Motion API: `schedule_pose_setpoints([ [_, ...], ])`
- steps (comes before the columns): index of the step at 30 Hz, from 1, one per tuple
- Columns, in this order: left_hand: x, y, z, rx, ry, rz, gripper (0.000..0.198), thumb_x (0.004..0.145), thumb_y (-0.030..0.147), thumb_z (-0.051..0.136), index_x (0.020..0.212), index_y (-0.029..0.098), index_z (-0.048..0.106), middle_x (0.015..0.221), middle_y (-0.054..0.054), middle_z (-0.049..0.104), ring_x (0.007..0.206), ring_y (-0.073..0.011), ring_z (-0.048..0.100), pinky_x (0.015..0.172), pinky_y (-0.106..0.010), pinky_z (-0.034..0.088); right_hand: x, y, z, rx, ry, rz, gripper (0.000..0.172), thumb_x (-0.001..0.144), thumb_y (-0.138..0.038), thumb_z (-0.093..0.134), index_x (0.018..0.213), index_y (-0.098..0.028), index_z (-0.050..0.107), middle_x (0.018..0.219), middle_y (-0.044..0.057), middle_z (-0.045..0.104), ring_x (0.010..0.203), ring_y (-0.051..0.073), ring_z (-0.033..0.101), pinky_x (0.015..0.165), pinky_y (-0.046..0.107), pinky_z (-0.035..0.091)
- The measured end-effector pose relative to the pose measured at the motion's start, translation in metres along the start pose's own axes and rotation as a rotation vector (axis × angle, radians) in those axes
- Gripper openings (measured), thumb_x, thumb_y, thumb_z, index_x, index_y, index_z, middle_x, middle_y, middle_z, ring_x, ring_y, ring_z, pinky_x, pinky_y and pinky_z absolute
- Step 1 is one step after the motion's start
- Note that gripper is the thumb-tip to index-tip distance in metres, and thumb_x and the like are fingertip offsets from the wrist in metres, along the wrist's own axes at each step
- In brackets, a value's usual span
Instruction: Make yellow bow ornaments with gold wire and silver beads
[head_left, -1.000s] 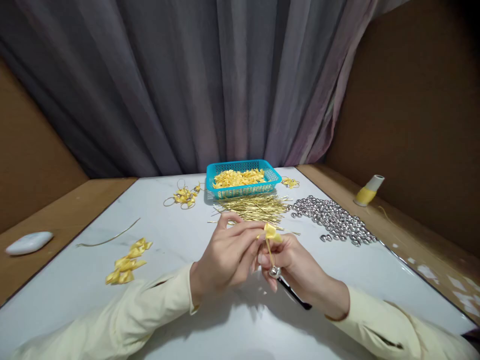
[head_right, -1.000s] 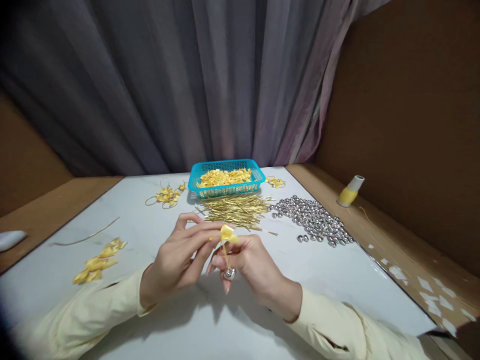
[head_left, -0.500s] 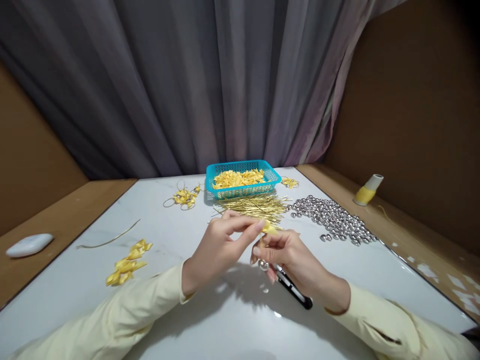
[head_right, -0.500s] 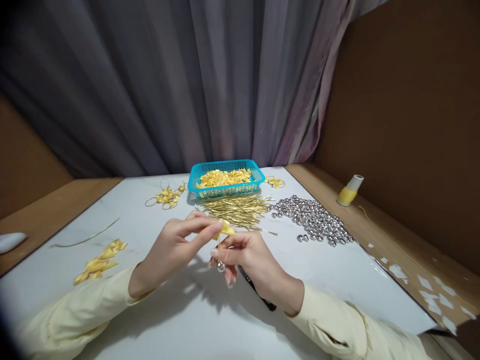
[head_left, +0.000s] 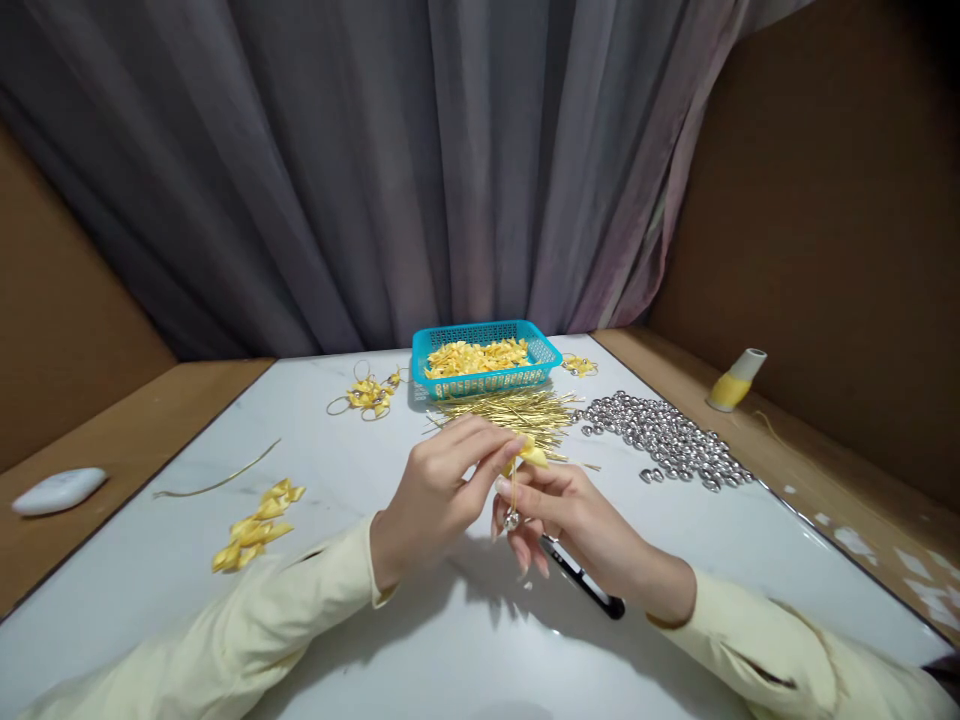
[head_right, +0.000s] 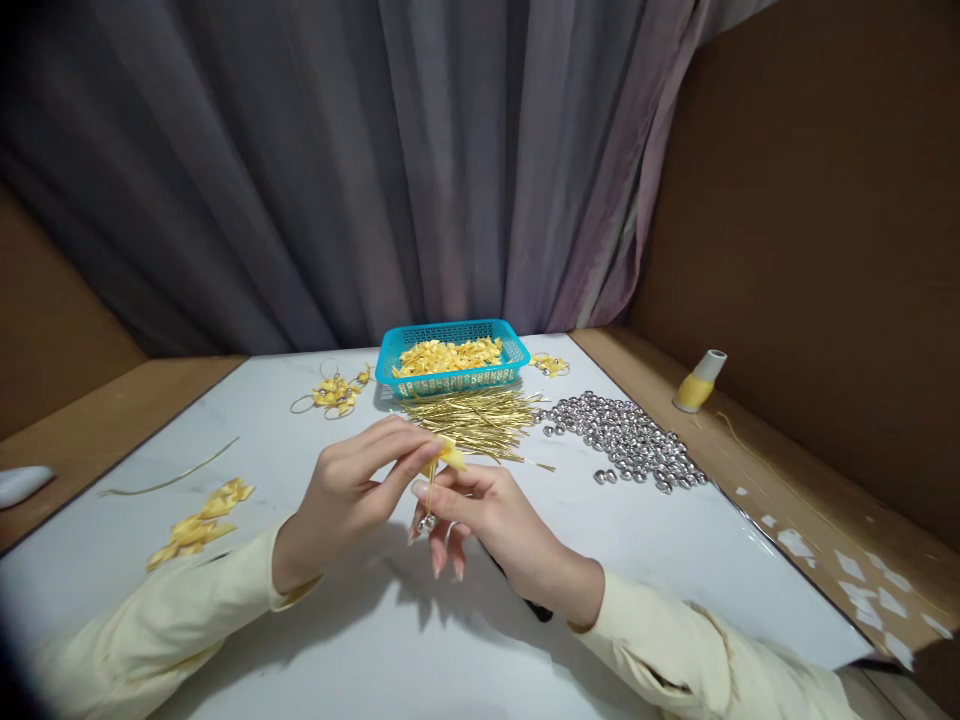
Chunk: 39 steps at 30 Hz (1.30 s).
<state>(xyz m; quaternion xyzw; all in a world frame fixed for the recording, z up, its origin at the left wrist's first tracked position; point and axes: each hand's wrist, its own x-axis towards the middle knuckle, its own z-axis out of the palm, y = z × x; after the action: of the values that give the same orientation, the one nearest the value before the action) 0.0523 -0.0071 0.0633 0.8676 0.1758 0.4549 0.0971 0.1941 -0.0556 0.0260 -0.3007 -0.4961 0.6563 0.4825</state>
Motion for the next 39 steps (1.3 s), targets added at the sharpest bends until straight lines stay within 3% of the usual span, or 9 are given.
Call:
schedule_pose_setpoints([
  [10,-0.004,0.002,0.001,0.000,-0.110,0.039,0.015,0.086,0.010,0.044,0.077,0.014,0.056,0.064,-0.001,0.051,0.058,-0.0110,0.046,0.053,-0.024,0.041,0.001,0.004,-0.003,-0.145,0.100,-0.024,0.029,0.076,-0.025,0.060,0.050,-0.012,0.058,0.052,0.001,0.060,0.034,0.006,0.049,0.039,0.020,0.033],
  [17,-0.008,-0.001,0.001,0.024,-0.116,0.117,0.012,0.084,0.007,0.045,0.085,0.013,0.055,0.073,-0.005,0.058,0.063,-0.0126,0.050,0.056,-0.026,0.044,0.001,0.004,-0.002,-0.217,0.120,-0.046,0.031,0.074,-0.030,0.061,0.049,-0.013,0.057,0.049,0.000,0.057,0.035,0.007,0.048,0.041,0.021,0.031],
  [25,-0.010,-0.001,0.000,0.083,-0.103,0.217,0.015,0.083,0.005,0.045,0.090,0.014,0.054,0.072,-0.005,0.059,0.062,-0.0133,0.048,0.056,-0.026,0.045,0.001,0.001,-0.008,-0.243,0.031,0.009,0.033,0.071,-0.038,0.064,0.049,-0.014,0.059,0.042,-0.003,0.051,0.033,0.006,0.040,0.039,0.021,0.028],
  [34,-0.009,0.000,0.000,0.028,-0.070,0.129,0.012,0.083,0.005,0.048,0.088,0.014,0.055,0.071,-0.003,0.056,0.062,-0.0118,0.047,0.057,-0.025,0.044,0.003,0.000,-0.011,-0.316,0.087,-0.042,0.029,0.072,-0.031,0.062,0.048,-0.015,0.057,0.036,-0.004,0.046,0.033,0.006,0.035,0.038,0.021,0.028],
  [39,-0.006,-0.002,0.000,0.042,-0.075,-0.021,0.010,0.085,0.010,0.047,0.082,0.015,0.056,0.070,-0.002,0.057,0.063,-0.0115,0.051,0.058,-0.024,0.043,0.005,0.001,-0.011,-0.479,0.110,-0.158,0.027,0.079,-0.033,0.056,0.061,-0.014,0.062,0.050,-0.001,0.055,0.042,0.007,0.045,0.043,0.020,0.036],
])
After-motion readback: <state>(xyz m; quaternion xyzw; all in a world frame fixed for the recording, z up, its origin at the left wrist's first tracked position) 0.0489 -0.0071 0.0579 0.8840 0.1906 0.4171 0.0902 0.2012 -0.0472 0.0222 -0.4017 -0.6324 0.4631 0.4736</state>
